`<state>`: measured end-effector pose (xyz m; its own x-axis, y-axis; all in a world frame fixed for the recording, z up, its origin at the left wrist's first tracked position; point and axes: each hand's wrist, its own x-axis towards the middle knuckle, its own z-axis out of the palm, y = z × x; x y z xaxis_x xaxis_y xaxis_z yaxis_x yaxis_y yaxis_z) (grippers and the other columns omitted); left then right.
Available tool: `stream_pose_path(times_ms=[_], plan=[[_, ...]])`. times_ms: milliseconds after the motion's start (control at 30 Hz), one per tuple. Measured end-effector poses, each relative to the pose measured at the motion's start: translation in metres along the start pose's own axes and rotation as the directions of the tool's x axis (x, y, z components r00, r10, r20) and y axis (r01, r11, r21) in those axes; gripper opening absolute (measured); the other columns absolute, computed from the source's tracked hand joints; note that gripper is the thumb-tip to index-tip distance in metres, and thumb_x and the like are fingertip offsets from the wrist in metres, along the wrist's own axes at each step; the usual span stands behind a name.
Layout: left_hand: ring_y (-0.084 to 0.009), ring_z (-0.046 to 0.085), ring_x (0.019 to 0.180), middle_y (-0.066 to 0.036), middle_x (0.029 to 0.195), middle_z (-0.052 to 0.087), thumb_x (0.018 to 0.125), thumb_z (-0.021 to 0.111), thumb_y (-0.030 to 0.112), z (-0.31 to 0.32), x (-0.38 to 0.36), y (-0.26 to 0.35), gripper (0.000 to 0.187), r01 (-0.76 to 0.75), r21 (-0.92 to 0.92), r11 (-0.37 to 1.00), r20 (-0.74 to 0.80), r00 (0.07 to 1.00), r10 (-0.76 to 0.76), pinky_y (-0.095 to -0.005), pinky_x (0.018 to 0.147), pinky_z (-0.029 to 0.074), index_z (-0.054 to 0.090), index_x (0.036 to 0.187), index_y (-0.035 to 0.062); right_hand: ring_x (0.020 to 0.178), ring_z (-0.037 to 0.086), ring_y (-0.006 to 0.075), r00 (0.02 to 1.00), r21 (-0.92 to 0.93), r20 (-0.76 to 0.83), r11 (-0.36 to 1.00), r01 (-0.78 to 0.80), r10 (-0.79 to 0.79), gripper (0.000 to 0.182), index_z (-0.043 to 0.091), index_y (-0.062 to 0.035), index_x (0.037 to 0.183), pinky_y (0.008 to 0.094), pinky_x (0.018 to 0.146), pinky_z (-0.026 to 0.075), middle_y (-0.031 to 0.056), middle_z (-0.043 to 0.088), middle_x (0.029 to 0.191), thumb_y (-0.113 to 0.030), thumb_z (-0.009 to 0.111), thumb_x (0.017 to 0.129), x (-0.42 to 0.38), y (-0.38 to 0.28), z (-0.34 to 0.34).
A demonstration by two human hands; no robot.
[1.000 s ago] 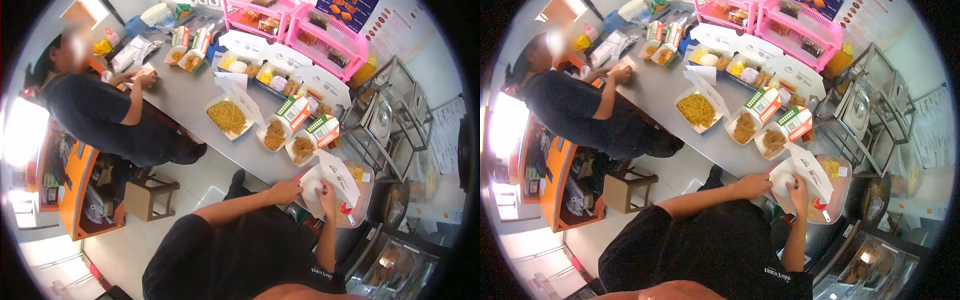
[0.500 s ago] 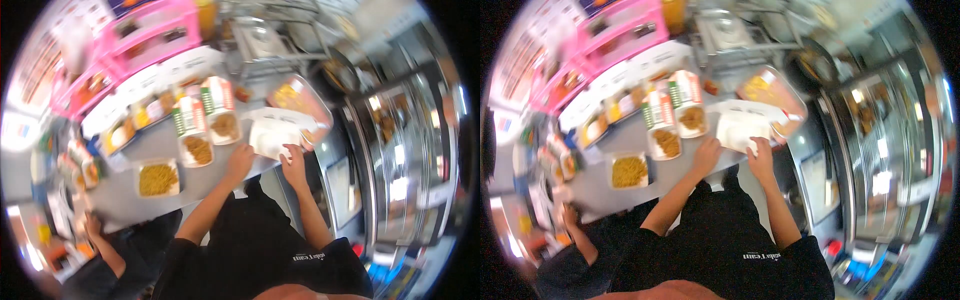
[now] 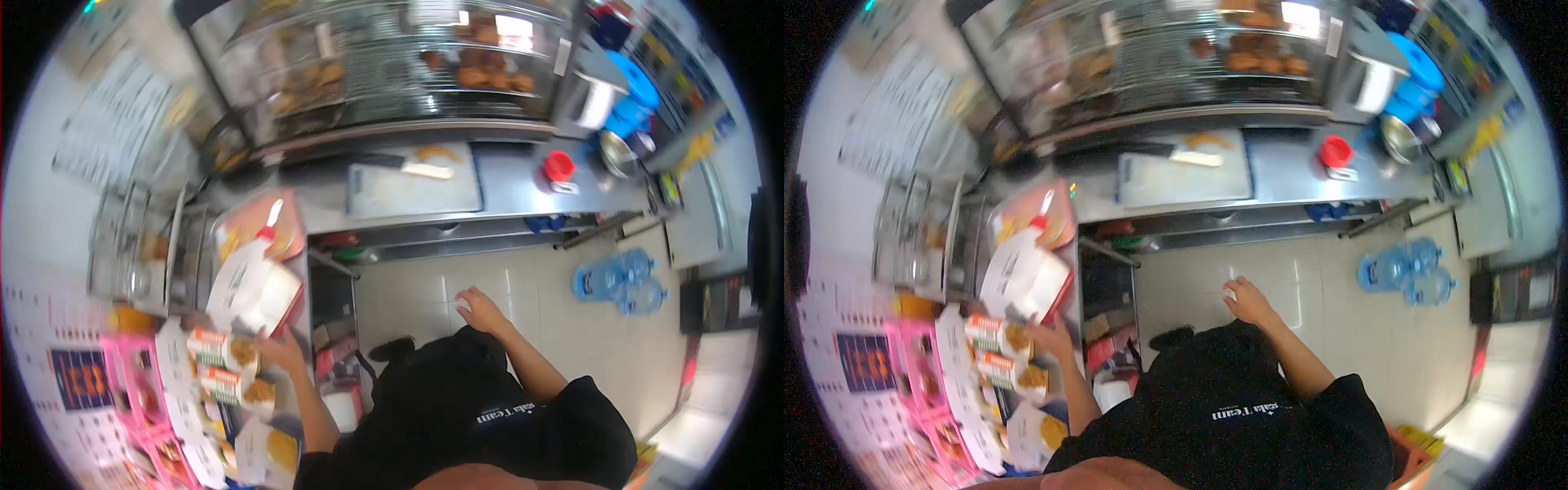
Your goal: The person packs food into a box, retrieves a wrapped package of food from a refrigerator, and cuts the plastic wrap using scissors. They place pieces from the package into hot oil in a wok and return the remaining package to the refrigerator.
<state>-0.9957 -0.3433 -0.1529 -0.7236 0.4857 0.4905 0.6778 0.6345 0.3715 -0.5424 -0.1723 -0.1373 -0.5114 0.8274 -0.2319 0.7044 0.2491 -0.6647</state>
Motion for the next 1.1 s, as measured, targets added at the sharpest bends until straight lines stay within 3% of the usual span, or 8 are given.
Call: stream_pose_path(times_ms=[167, 333, 467, 567, 733, 900, 1033, 1100], plan=[[-0.0425, 0.042, 0.117, -0.024, 0.123, 0.046, 0.077, 0.068, 0.019, 0.010, -0.058, 0.113, 0.059, -0.049, -0.003, 0.999, -0.216, 0.975, 0.048, -0.0501, 0.103, 0.032, 0.045, 0.126, -0.0045, 0.100, 0.059, 0.0404, 0.957, -0.078, 0.067, 0.958, -0.277, 0.282, 0.035, 0.063, -0.0074, 0.108, 0.0459, 0.088, 0.048, 0.0223, 0.062, 0.104, -0.027, 0.066, 0.080, -0.127, 0.172, -0.028], [-0.0381, 0.045, 0.116, -0.021, 0.117, 0.048, 0.077, 0.065, 0.011, 0.039, -0.165, 0.338, 0.046, -0.228, -0.483, 0.845, 0.285, 0.872, 0.398, -0.0440, 0.102, 0.035, 0.050, 0.119, -0.0005, 0.109, 0.058, 0.0371, 0.842, -0.163, 0.234, 0.873, -0.459, 0.487, 0.041, 0.062, -0.0105, 0.113, 0.0455, 0.093, 0.047, 0.0205, 0.062, 0.114, -0.037, 0.066, 0.083, -0.215, 0.271, -0.072], [-0.0353, 0.054, 0.110, -0.019, 0.114, 0.056, 0.083, 0.067, 0.022, 0.093, -0.261, 0.450, 0.045, -0.176, -0.735, 0.655, 0.612, 0.243, 0.753, -0.0437, 0.095, 0.043, 0.052, 0.121, 0.0029, 0.103, 0.059, 0.0356, 0.922, 0.093, 0.015, 0.917, -0.387, 0.388, 0.035, 0.061, -0.0076, 0.114, 0.0443, 0.090, 0.047, 0.0189, 0.063, 0.108, -0.030, 0.061, 0.087, -0.228, 0.282, -0.142], [-0.0330, 0.059, 0.105, -0.018, 0.113, 0.061, 0.086, 0.067, 0.030, 0.127, -0.301, 0.514, 0.049, -0.228, -0.680, 0.697, 0.713, -0.430, 0.555, -0.0427, 0.090, 0.047, 0.051, 0.124, 0.0031, 0.103, 0.059, 0.0341, 0.891, 0.272, -0.155, 0.885, -0.378, 0.428, 0.034, 0.060, -0.0083, 0.115, 0.0434, 0.090, 0.047, 0.0180, 0.063, 0.108, -0.029, 0.060, 0.088, -0.224, 0.288, -0.198], [-0.0301, 0.062, 0.103, -0.019, 0.112, 0.063, 0.089, 0.063, 0.043, 0.170, -0.350, 0.621, 0.050, -0.341, -0.746, 0.573, 0.633, -0.631, 0.449, -0.0398, 0.087, 0.048, 0.056, 0.122, 0.0068, 0.103, 0.059, 0.0346, 0.735, 0.477, -0.292, 0.759, -0.443, 0.612, 0.033, 0.060, -0.0080, 0.114, 0.0432, 0.089, 0.047, 0.0188, 0.064, 0.105, -0.028, 0.059, 0.087, -0.251, 0.329, -0.265], [-0.0340, 0.059, 0.110, -0.021, 0.117, 0.062, 0.088, 0.062, 0.044, 0.208, -0.432, 0.755, 0.054, -0.441, -0.826, 0.352, 0.527, -0.826, 0.201, -0.0405, 0.092, 0.047, 0.055, 0.123, 0.0033, 0.092, 0.064, 0.0318, 0.363, 0.634, -0.332, 0.490, -0.598, 0.871, 0.033, 0.063, -0.0085, 0.113, 0.0419, 0.081, 0.051, 0.0167, 0.067, 0.097, -0.028, 0.062, 0.086, -0.350, 0.446, -0.191], [-0.0356, 0.058, 0.110, -0.022, 0.118, 0.062, 0.085, 0.064, 0.044, 0.175, -0.513, 0.887, 0.055, -0.379, -0.920, -0.100, 0.382, -0.924, -0.017, -0.0419, 0.093, 0.047, 0.055, 0.123, 0.0040, 0.085, 0.065, 0.0301, -0.218, 0.973, 0.031, -0.080, -0.218, 0.976, 0.031, 0.066, -0.0039, 0.104, 0.0391, 0.073, 0.051, 0.0187, 0.068, 0.092, -0.026, 0.063, 0.083, -0.447, 0.434, -0.110], [-0.0359, 0.058, 0.111, -0.022, 0.118, 0.061, 0.084, 0.065, 0.044, 0.173, -0.581, 0.947, 0.057, -0.319, -0.924, -0.211, 0.337, -0.940, -0.058, -0.0421, 0.093, 0.046, 0.055, 0.123, 0.0045, 0.069, 0.060, 0.0356, -0.310, 0.844, -0.274, 0.073, -0.532, 0.910, 0.030, 0.065, -0.0009, 0.082, 0.0422, 0.062, 0.047, 0.0191, 0.064, 0.081, -0.030, 0.063, 0.079, -0.478, 0.471, 0.085]])
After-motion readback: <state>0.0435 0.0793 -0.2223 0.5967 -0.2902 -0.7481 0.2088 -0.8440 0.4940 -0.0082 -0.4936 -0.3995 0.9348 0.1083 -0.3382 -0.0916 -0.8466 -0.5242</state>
